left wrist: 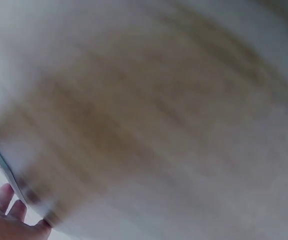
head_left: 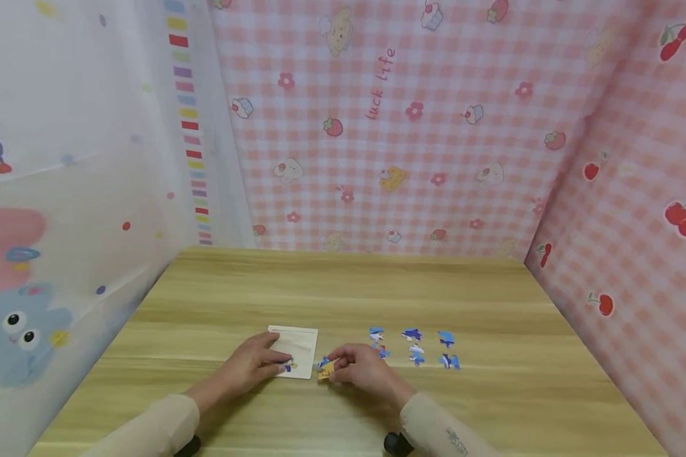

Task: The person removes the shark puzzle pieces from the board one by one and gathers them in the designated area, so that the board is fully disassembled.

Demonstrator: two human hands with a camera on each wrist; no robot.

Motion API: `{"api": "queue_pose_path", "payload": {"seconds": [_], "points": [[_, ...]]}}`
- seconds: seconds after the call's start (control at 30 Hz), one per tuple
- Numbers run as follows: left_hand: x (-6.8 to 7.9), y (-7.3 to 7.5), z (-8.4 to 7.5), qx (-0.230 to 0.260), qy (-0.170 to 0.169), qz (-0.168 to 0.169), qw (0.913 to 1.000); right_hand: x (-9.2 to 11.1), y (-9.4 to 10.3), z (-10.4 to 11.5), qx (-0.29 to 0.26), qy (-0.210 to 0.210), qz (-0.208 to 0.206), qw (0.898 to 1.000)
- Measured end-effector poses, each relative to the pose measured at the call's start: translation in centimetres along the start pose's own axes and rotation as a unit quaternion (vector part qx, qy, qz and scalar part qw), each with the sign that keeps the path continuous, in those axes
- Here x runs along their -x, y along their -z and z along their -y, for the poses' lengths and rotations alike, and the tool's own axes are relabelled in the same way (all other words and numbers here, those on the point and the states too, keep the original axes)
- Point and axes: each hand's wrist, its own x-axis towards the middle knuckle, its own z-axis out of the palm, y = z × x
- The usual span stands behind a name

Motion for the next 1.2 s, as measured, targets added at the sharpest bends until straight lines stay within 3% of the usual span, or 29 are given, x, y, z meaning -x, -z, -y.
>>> {"api": "queue_pose_path", "payload": {"seconds": [0.13,0.33,0.77,0.97,1.2], "points": [[0.4,0.3,0.5,-0.001,0.002,-0.011,0.9999,1.3,1.8,-0.9,-0.020,-0.008,0.021,1.000],[0.3,0.4,0.7,0.000,-0.005,-0.011,0.9999,4.1,6.0,-2.5,-0.018,-0.022,0.022,0.999],[0.0,0.3,0.8,0.002,-0.002,-0.010,0.9999,9.9,15.4,-6.2,0.027,-0.055,-0.041,0.997],[-0.2,0.2,0.5,0.006,0.001,-0.001,1.0000,11.3,17.9,-6.8,0.069,-0.069,-0.061,0.993],[-0.2,-0.2,0.0,0.006,0.013,0.002,0.9999,11.8,18.6,-6.9,0.103,-0.058,-0.049,0.992]]}}
